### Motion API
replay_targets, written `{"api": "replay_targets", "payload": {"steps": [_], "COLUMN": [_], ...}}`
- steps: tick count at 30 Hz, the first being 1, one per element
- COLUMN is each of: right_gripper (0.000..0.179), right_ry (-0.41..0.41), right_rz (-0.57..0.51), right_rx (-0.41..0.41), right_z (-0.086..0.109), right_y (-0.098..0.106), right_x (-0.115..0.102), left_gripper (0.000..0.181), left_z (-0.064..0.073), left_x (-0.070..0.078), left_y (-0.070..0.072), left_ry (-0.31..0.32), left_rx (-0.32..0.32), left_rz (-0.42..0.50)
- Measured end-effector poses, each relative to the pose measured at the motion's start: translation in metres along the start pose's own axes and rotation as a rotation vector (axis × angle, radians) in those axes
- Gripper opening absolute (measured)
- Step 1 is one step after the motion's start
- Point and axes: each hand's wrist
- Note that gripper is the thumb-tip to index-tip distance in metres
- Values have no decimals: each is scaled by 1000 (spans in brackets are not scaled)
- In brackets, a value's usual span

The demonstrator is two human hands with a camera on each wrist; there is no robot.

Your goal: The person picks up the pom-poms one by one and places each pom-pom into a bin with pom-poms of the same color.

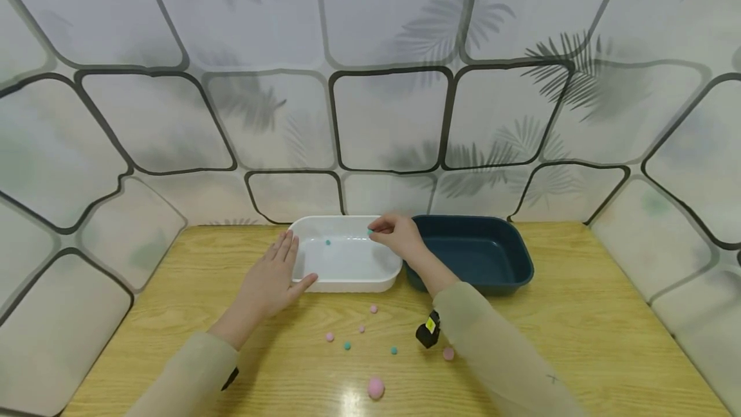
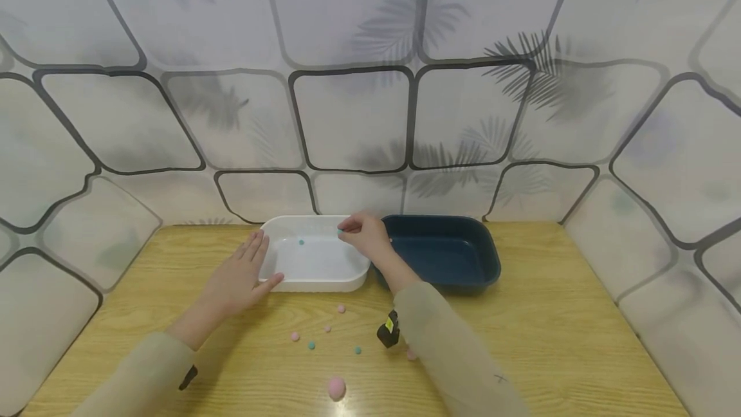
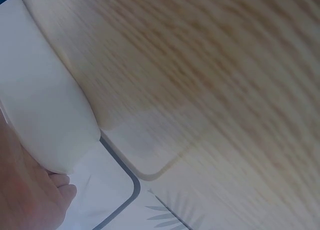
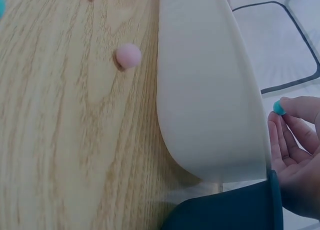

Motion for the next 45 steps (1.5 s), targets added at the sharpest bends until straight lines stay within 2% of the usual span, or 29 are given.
{"api": "replay_targets", "payload": {"steps": [15, 24, 35, 45], "right_gripper": [17, 16, 20, 23], "right_ry": [-105, -106, -147, -115], "right_rz": [-58, -117, -224, -227], "right_rx": [67, 91, 76, 13], "right_z": [-1, 0, 5, 25], "right_y": [-8, -7, 6, 31], "right_x": [-4, -3, -2, 4], "left_gripper": [91, 90, 94, 94], "left_z": [4, 4, 0, -1], "left_x": [1, 1, 1, 1], "left_y": [2, 3, 1, 2], "left_ry": [2, 5, 9, 5], "left_rx": [12, 9, -4, -14], "left_rz": [22, 26, 30, 17]}}
Point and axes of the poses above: each hand's wrist, its own z-axis away from the middle knuckle, its own y-axis out of the back of the hand, x = y × z, and after that the axes turned 4 degrees about z, right-handed
